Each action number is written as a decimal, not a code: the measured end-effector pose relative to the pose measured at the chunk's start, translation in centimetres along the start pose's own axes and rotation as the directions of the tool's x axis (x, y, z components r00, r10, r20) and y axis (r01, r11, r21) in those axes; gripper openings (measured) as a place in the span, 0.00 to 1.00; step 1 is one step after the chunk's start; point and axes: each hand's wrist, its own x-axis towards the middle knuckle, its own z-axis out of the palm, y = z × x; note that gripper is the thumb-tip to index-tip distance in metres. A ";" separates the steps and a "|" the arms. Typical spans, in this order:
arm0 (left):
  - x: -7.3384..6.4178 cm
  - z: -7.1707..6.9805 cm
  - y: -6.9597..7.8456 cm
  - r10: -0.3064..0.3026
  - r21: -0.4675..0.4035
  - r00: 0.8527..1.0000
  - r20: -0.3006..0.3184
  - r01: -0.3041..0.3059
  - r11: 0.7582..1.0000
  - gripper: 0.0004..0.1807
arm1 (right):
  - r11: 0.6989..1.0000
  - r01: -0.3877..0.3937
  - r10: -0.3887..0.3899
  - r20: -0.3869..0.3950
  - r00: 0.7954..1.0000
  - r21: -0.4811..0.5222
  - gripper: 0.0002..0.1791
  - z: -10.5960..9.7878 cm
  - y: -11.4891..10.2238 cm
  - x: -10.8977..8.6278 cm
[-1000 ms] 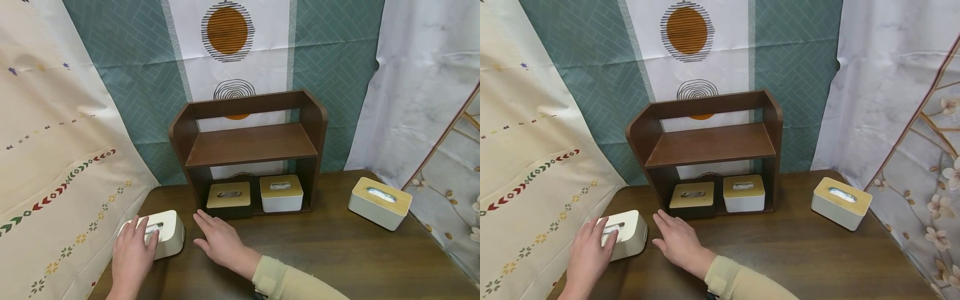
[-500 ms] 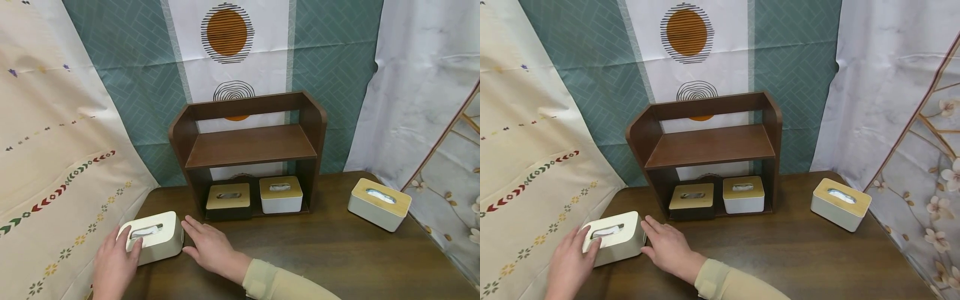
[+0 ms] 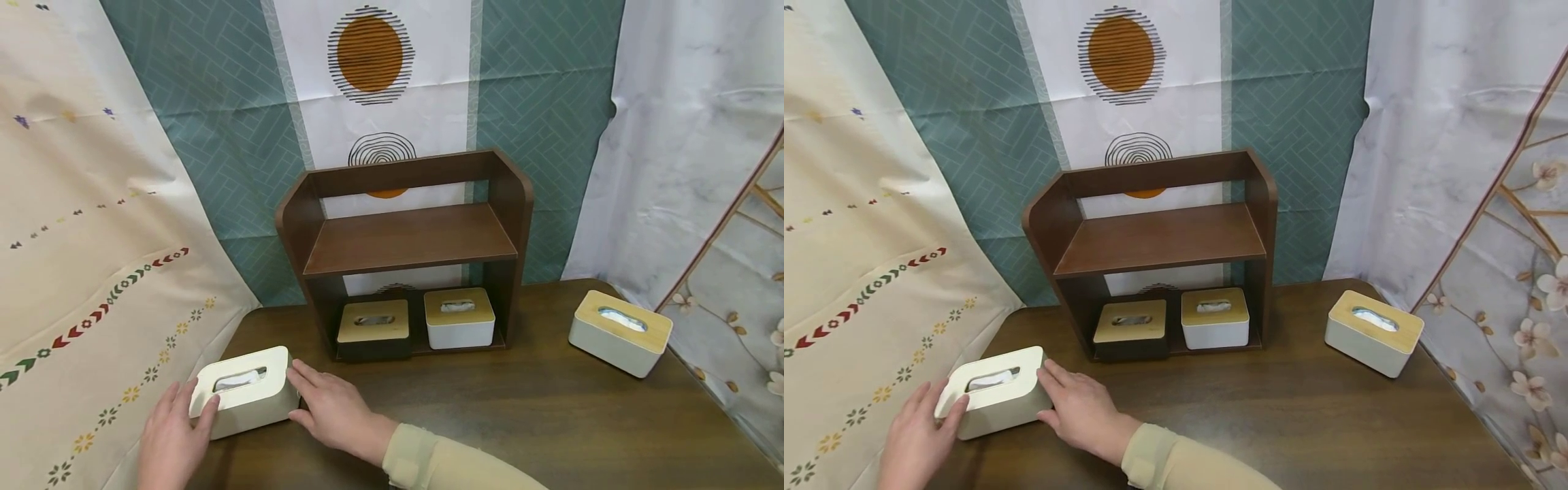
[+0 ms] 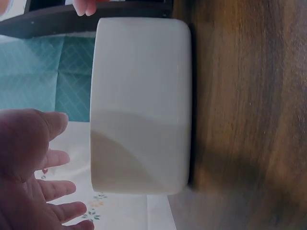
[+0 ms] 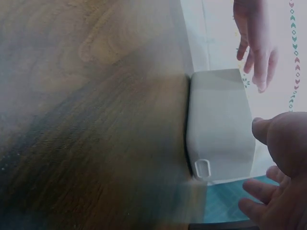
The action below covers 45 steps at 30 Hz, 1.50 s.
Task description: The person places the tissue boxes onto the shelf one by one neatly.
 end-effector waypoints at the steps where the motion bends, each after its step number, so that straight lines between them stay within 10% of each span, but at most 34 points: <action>1: 0.1 0.0 -0.1 -0.010 -0.002 1.000 0.010 0.010 1.000 0.30 | 1.000 0.004 -0.004 -0.004 1.000 -0.002 0.39 0.1 0.0 0.1; 19: 0.1 0.2 -1.6 -0.114 -0.040 0.975 0.193 0.124 0.991 0.36 | 0.999 0.024 -0.023 0.014 1.000 -0.042 0.38 1.0 -0.6 1.3; 38: 0.1 0.7 -2.4 -0.076 -0.080 0.975 0.207 0.094 0.992 0.35 | 0.999 0.036 -0.036 0.037 0.999 -0.023 0.36 1.9 -1.4 1.9; 45: 0.4 0.5 -2.6 -0.120 -0.074 0.946 0.301 0.148 0.986 0.37 | 0.999 0.035 -0.035 0.031 0.999 0.002 0.35 2.4 -1.3 2.2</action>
